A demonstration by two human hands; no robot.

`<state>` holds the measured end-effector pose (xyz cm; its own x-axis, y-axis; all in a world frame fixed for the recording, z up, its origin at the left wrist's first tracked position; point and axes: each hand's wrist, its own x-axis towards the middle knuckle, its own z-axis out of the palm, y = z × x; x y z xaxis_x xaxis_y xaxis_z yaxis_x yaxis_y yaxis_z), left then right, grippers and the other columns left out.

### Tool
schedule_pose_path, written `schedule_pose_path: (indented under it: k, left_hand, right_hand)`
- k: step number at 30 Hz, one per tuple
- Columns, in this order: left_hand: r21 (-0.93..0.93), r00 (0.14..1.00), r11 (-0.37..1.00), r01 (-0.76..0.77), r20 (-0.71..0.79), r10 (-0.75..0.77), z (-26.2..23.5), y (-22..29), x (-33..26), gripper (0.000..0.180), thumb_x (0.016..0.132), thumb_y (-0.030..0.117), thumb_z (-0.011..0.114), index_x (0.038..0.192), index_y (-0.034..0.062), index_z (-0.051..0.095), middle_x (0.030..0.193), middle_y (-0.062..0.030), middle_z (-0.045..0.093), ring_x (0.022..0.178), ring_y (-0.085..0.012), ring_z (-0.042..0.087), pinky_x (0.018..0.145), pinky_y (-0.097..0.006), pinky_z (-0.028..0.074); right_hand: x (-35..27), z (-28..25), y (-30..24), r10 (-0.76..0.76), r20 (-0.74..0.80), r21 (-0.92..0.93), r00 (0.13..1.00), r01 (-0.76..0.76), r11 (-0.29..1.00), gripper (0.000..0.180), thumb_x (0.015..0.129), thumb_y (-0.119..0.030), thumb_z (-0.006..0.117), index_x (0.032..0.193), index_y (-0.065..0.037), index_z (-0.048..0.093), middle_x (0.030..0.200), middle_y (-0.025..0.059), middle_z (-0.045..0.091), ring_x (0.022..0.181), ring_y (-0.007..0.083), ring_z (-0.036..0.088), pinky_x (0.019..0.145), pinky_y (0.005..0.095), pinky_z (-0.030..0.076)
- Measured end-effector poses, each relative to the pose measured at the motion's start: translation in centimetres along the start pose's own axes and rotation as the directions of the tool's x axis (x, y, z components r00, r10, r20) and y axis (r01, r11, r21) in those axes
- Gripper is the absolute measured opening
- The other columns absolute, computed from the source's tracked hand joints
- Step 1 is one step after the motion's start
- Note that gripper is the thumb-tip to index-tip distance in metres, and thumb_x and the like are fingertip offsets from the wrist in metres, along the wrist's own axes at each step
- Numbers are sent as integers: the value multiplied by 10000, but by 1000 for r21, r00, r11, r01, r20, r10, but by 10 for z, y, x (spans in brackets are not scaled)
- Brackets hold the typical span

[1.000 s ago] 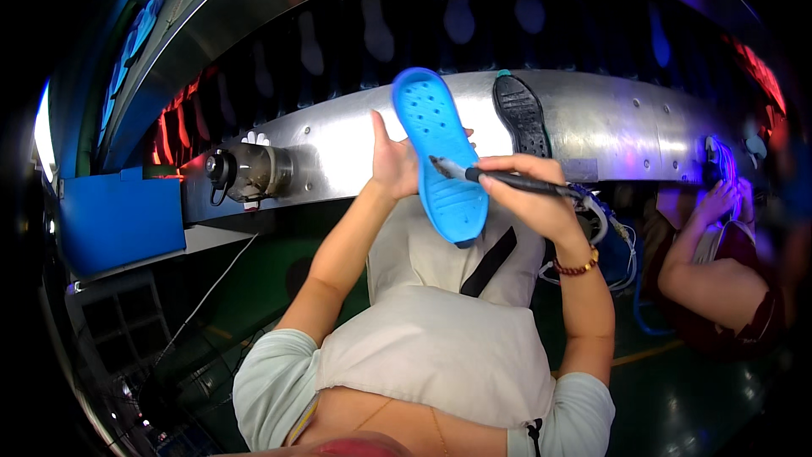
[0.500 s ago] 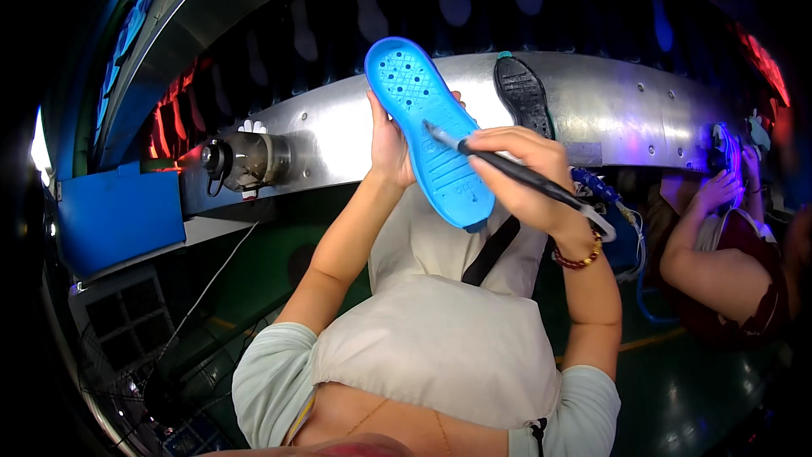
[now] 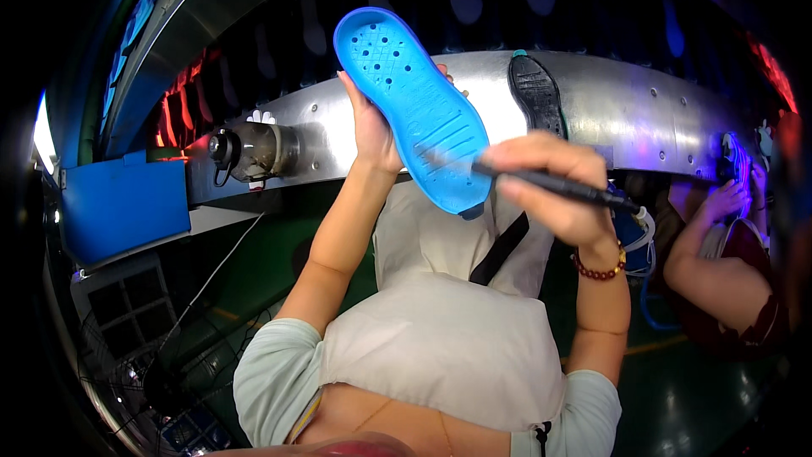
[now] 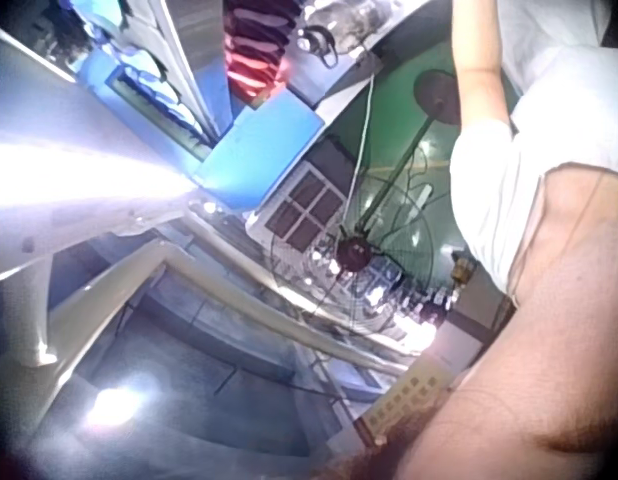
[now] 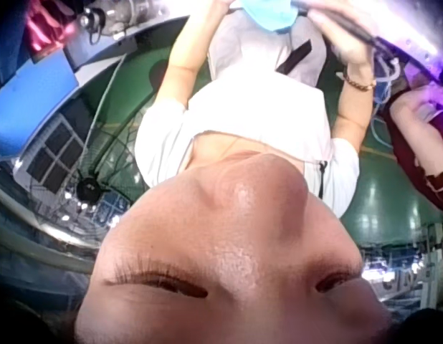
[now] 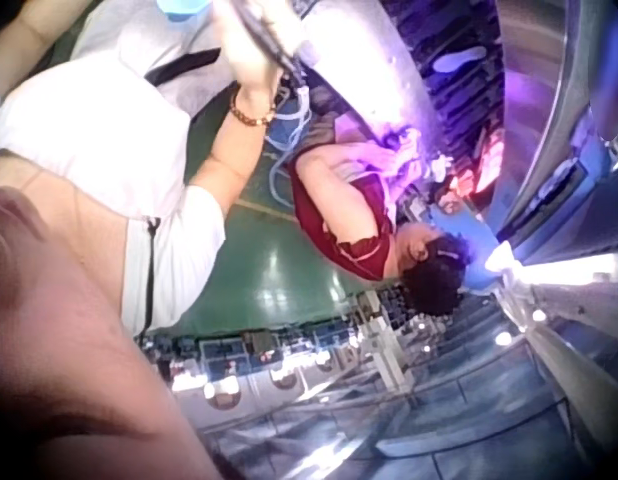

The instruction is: The person uses a small brush to scrub the soles of blue plastic slippers on a factory assembly line. They repeatedly pick up a slipper, scrub the bottom surface, and place it back on the conveyor belt.

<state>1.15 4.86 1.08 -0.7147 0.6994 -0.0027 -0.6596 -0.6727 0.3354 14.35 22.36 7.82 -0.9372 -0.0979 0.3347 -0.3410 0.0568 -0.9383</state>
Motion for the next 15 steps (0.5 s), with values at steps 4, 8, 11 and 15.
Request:
schedule_pose_path:
  k: [4, 8, 11, 15]
  left_hand:
    - [27, 991, 999, 17, -132, -14, 13, -13, 2, 885, 713, 754, 234, 1230, 46, 356, 1092, -203, 493, 981, -334, 522, 855, -503, 432]
    - [-56, 1000, 998, -10, -24, 9, 5, -5, 4, 927, 679, 782, 242, 1222, 42, 370, 1096, -201, 493, 982, -350, 517, 873, -518, 411]
    - [36, 993, 998, -43, -105, 47, 13, 0, 2, 928, 678, 781, 249, 1227, 42, 370, 1107, -208, 490, 1001, -353, 509, 877, -515, 410]
    - [184, 984, 979, -90, -137, 116, 11, 6, 5, 930, 677, 780, 253, 1233, 42, 366, 1136, -218, 474, 1019, -362, 498, 878, -511, 410]
  right_hand:
    - [22, 14, 8, -14, -165, -180, 986, -16, 983, 200, 701, 26, 613, 901, 39, 611, 922, 152, 617, 849, 208, 602, 756, 278, 470]
    - [14, 22, 1, -31, 112, -110, 993, 44, 993, 205, 662, 24, 635, 867, 16, 628, 875, 139, 634, 830, 222, 610, 758, 298, 470]
    - [4, 12, 4, 158, -185, 25, 970, -156, 987, 216, 685, 12, 621, 901, 6, 625, 880, 134, 634, 841, 216, 606, 759, 296, 469]
    - [2, 11, -3, 40, 194, -281, 980, 17, 960, 231, 614, 13, 677, 842, -7, 650, 857, 98, 645, 904, 219, 580, 826, 331, 436]
